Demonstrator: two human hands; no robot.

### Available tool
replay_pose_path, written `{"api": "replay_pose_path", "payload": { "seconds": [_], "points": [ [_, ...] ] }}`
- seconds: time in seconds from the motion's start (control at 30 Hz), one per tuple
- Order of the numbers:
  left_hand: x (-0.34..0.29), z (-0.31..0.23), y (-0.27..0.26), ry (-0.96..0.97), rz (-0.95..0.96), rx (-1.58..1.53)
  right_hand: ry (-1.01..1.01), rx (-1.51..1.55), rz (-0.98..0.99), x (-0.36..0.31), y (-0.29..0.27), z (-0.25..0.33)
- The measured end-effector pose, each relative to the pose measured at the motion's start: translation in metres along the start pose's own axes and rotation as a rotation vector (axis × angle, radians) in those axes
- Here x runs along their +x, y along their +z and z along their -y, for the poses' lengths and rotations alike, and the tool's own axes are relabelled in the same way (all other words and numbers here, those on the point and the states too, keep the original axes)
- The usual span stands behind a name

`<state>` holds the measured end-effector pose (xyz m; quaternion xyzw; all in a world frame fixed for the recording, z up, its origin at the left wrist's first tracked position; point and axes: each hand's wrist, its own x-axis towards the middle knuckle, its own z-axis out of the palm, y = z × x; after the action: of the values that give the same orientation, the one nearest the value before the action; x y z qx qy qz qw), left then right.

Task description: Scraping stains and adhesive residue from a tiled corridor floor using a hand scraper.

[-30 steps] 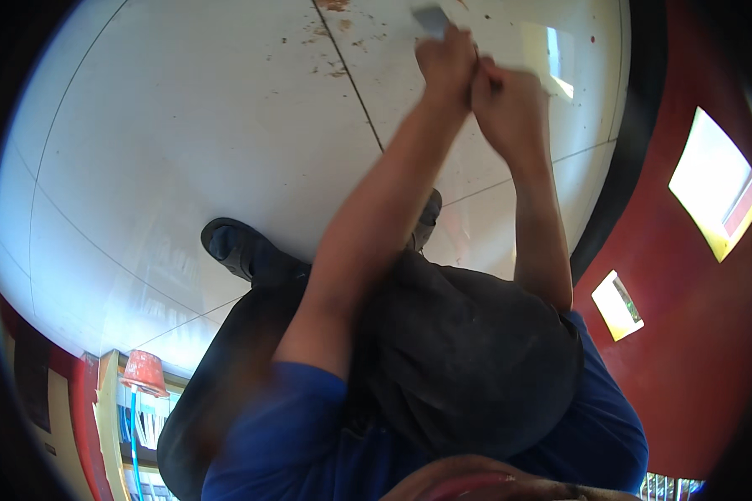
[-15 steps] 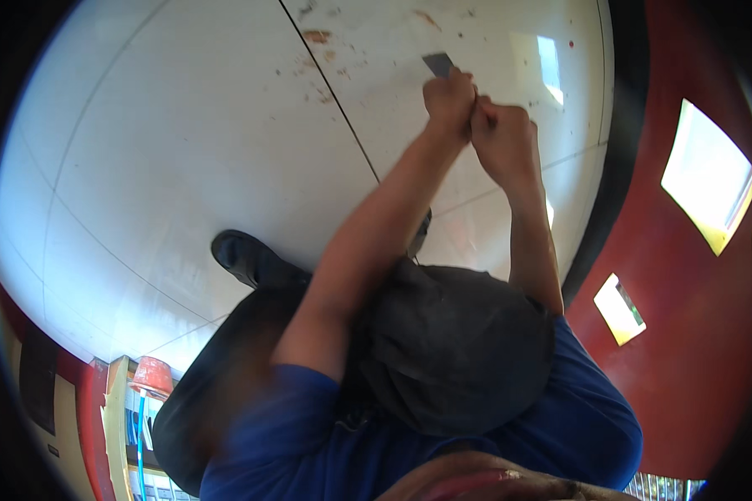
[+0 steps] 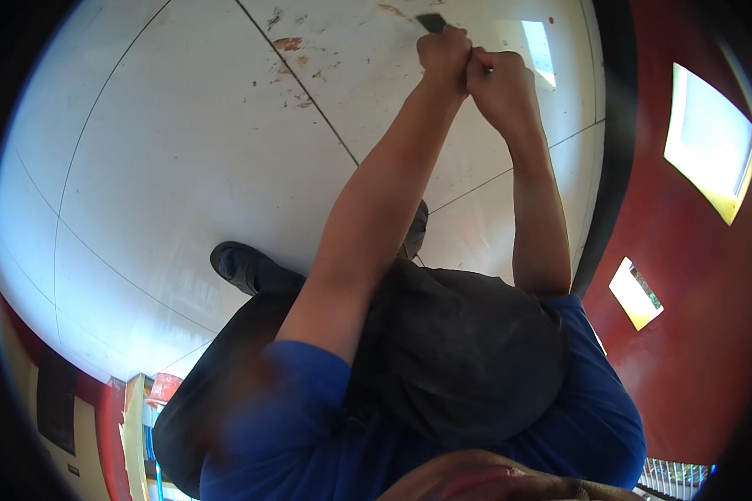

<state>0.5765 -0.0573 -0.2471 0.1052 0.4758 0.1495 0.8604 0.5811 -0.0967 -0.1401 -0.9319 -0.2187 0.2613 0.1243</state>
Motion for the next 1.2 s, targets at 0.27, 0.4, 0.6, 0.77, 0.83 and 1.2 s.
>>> {"api": "replay_pose_path", "payload": {
  "seconds": [0.27, 0.4, 0.6, 0.77, 0.83, 1.2],
  "points": [
    [0.001, 0.004, 0.008, -0.063, -0.011, -0.015, 0.035, -0.112, -0.033, 0.008, -0.005, -0.015],
    [0.008, 0.046, 0.005, -0.172, -0.079, -0.095, -0.001, -0.15, 0.034, -0.007, -0.014, -0.027],
    [0.008, 0.036, 0.011, -0.102, 0.023, -0.075, 0.004, -0.232, -0.001, 0.003, -0.016, -0.027],
    [0.076, 0.059, -0.031, 0.349, 0.026, 0.156, -0.052, -0.183, -0.009, 0.003, 0.001, 0.003],
    [0.011, 0.014, 0.013, -0.009, 0.047, 0.024, 0.049, -0.192, -0.036, 0.008, -0.006, -0.02],
    [-0.004, 0.022, -0.001, -0.116, 0.017, -0.181, -0.032, -0.108, 0.033, 0.0, -0.014, -0.019]
  ]
}}
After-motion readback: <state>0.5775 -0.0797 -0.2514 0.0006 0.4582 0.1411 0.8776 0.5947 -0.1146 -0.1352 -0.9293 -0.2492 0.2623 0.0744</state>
